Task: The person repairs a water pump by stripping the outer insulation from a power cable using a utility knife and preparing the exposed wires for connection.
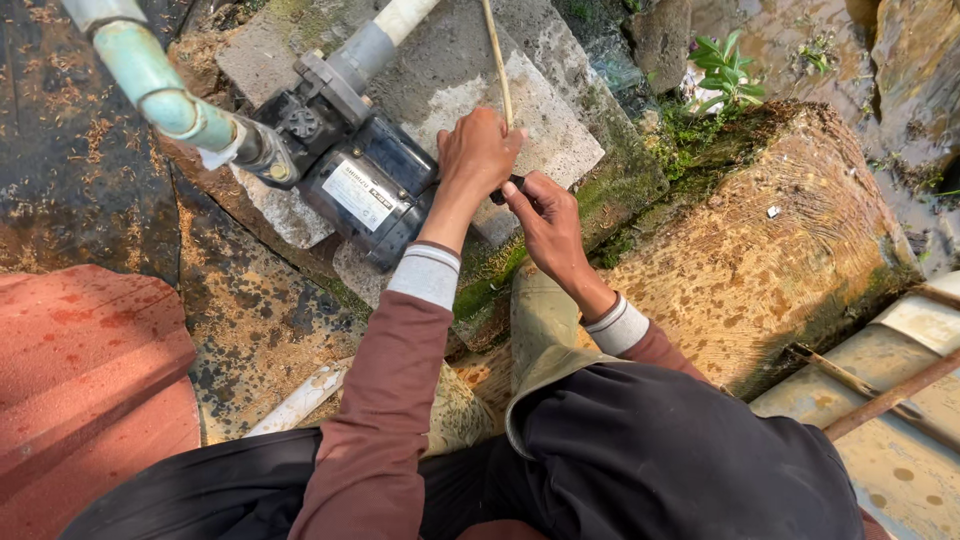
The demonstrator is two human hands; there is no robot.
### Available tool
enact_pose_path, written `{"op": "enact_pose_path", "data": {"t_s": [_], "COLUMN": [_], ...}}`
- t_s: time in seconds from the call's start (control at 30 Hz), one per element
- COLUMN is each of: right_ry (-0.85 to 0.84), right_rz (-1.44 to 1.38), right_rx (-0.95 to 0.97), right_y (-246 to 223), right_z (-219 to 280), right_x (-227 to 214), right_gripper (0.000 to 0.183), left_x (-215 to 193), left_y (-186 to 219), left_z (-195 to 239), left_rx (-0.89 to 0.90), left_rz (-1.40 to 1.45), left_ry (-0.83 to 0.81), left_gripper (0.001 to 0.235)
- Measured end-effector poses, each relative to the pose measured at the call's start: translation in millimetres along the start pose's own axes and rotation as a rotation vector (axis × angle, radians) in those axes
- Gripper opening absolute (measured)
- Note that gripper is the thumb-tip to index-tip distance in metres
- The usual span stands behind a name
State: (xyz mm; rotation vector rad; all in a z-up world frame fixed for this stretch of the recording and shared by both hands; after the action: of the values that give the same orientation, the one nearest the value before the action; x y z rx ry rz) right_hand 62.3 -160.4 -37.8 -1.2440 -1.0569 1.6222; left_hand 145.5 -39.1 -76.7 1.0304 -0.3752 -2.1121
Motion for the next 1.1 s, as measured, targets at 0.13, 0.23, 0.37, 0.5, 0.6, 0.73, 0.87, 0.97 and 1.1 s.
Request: {"op": "enact_pose_path", "data": {"t_s": [0.13, 0.23, 0.37, 0.5, 0.6, 0.73, 0.87, 0.97, 1.1], "right_ry": [0.042, 0.045, 0.025, 0.026, -0.002, 0.005, 0.008, 0.011, 0.015], "right_rz": [0.045, 0.062, 0.028, 0.015, 0.042, 0.026, 0.010, 0.033, 0.052], "right_rx": [-0.007, -0.014, -0.025, -0.003, -0.052, -0.049, -0.057, -0.055, -0.103], "right_y": [4.0, 4.5, 1.7, 3.9, 1.6, 3.5, 0.7, -0.3, -5.0], "right_z": [-4.7, -11.0, -15.0, -19.0, -20.9, -22.5, -21.2, -18.1, -14.3], "right_x": [-4.7, -4.9, -4.4, -6.4, -7.5, -12.2, -13.3, -14.2, -15.4], "right_gripper": [0.043, 0.043, 0.033, 0.036, 0.028, 0.029, 0.026, 0.027, 0.031], "left_x": [-2.0, 17.8, 45.8, 56.5, 53.9, 53.1, 51.0, 50.8, 52.5], "left_y": [-16.7, -25.6, -29.5, -19.7, -11.8, -6.6, -2.2, -5.8, -9.6], "left_z": [-20.3, -37.2, -59.9, -68.8, -69.1, -67.2, -68.8, -70.8, -70.9], "left_rx": [0.008, -0.067, -0.247, -0.287, -0.232, -0.174, -0.115, -0.124, -0.124], "left_rz": [0.120, 0.413, 0.769, 1.029, 1.057, 0.991, 0.944, 0.914, 0.969], "left_ry": [0.053, -0.025, -0.159, -0.268, -0.296, -0.262, -0.209, -0.214, -0.249], "left_gripper": [0.037, 0.035, 0.030, 0.027, 0.029, 0.031, 0.031, 0.032, 0.032]}}
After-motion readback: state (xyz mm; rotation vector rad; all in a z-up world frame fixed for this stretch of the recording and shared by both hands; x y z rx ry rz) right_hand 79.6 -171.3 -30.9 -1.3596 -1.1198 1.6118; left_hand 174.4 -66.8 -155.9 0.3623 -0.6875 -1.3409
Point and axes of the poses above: each hand's wrist, its own z-axis away from the middle knuckle, its own x-axis out of the palm, y = z × x, the point moved 7 cm from there along -z, towards the middle knuckle, and after that the axes turned 7 degrees about -x, right-handed, at the moved point
